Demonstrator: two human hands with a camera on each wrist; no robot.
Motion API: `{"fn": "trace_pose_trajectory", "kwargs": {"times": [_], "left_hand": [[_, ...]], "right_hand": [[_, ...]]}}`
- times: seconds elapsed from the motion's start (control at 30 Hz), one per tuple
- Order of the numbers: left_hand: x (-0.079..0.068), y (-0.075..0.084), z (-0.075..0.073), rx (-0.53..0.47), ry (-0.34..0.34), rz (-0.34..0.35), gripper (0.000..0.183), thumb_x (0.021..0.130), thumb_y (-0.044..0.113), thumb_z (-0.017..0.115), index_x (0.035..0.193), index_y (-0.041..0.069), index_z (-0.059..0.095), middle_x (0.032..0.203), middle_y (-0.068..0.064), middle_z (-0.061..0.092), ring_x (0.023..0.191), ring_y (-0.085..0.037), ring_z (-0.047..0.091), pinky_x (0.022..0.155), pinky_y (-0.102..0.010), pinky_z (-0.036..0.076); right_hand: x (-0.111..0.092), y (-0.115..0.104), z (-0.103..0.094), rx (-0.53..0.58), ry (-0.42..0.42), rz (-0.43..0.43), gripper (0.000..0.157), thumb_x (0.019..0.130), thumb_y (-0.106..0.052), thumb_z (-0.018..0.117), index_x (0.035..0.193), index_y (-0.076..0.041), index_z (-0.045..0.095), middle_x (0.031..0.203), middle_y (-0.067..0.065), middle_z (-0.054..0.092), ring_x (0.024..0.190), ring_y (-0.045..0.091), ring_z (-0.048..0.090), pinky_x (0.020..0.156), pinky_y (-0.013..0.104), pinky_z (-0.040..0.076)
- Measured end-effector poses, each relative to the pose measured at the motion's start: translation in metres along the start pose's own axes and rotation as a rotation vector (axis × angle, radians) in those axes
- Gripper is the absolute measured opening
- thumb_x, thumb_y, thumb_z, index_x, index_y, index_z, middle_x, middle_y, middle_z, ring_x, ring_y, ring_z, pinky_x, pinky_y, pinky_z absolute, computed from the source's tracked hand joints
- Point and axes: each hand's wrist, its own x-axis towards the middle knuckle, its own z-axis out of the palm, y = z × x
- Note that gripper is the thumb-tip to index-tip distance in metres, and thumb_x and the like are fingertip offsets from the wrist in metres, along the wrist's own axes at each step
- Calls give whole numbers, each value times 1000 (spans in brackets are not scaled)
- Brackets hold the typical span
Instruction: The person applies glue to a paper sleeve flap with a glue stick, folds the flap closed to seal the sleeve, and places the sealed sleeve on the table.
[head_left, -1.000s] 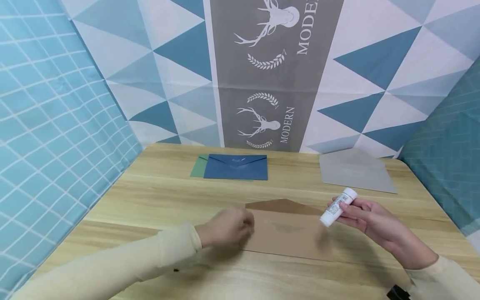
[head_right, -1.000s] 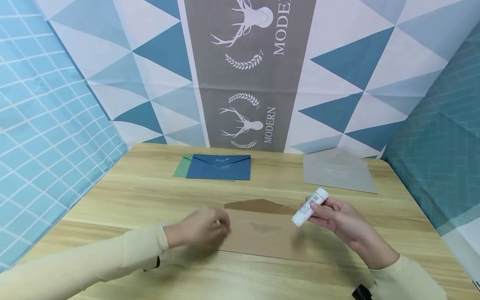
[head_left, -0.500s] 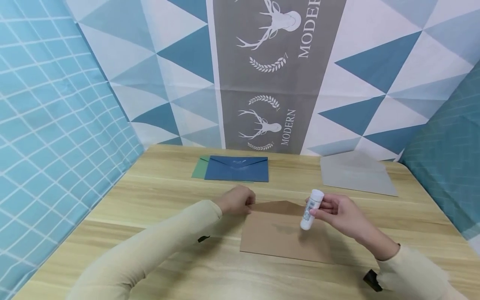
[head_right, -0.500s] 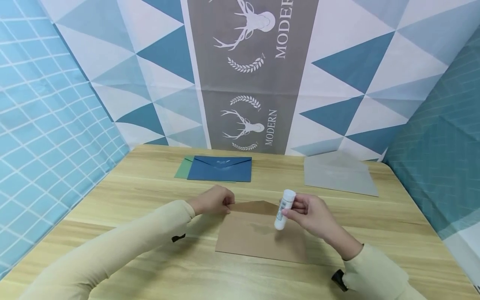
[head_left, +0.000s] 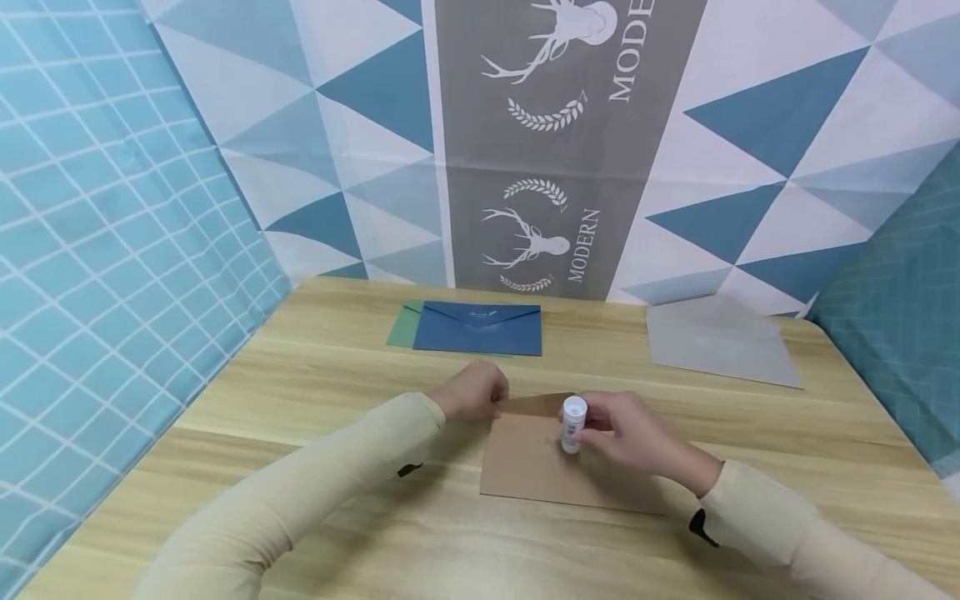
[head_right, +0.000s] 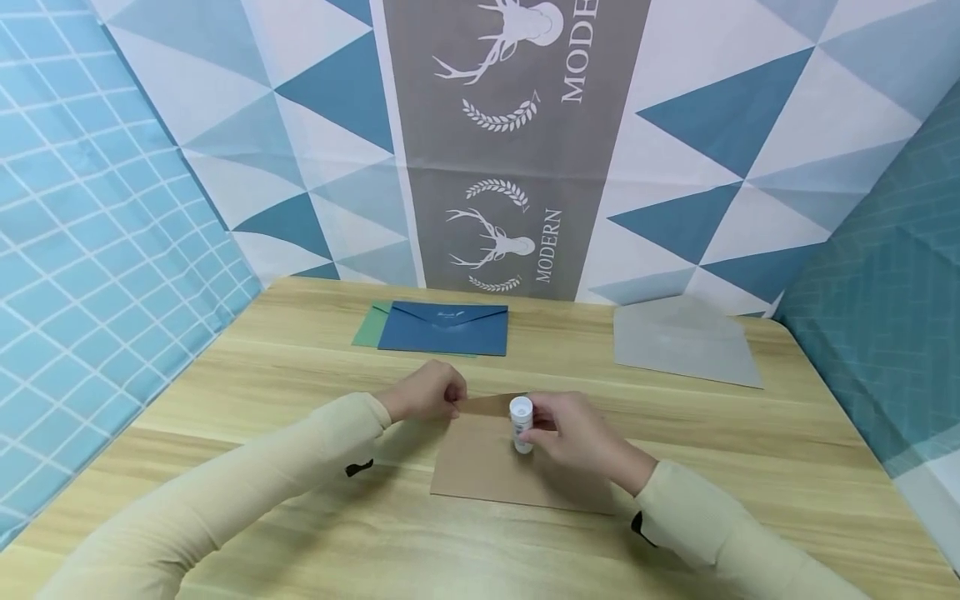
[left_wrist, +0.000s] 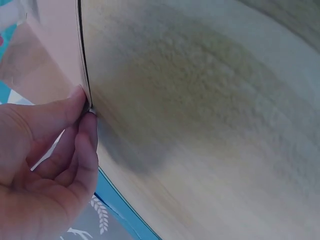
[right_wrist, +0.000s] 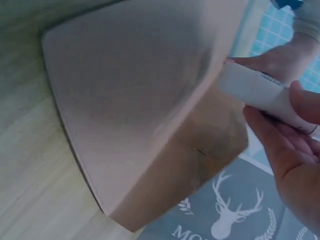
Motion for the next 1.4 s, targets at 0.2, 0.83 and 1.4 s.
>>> {"fn": "trace_pose_trajectory", "kwargs": {"times": [0.2,0.83,1.4], "left_hand": [[2,-3,3,-79,-7,-35,22,71,-4,79,61,4,60,59,2,54,59,-8,44,58,-18,39],[14,-3,-1,-48,-69,-136,15,66,1,84,71,3,71,69,-5,68,67,-8,50,64,-18,46],[20,6,-3,-25,-107,-169,18,67,1,84,61,4,67,57,6,52,66,-8,46,67,-20,46]], "right_hand": [[12,8,11,46,-73,-52,20,85,-4,69,105,-3,67,100,7,73,96,4,66,83,26,57],[19,14,11,-87,-166,-91,16,84,-6,70,100,-7,65,89,-2,71,82,-2,62,72,20,55],[-10,27,-18,-67,-85,79,15,86,-6,68,98,4,64,89,13,75,79,10,70,62,19,54]]}}
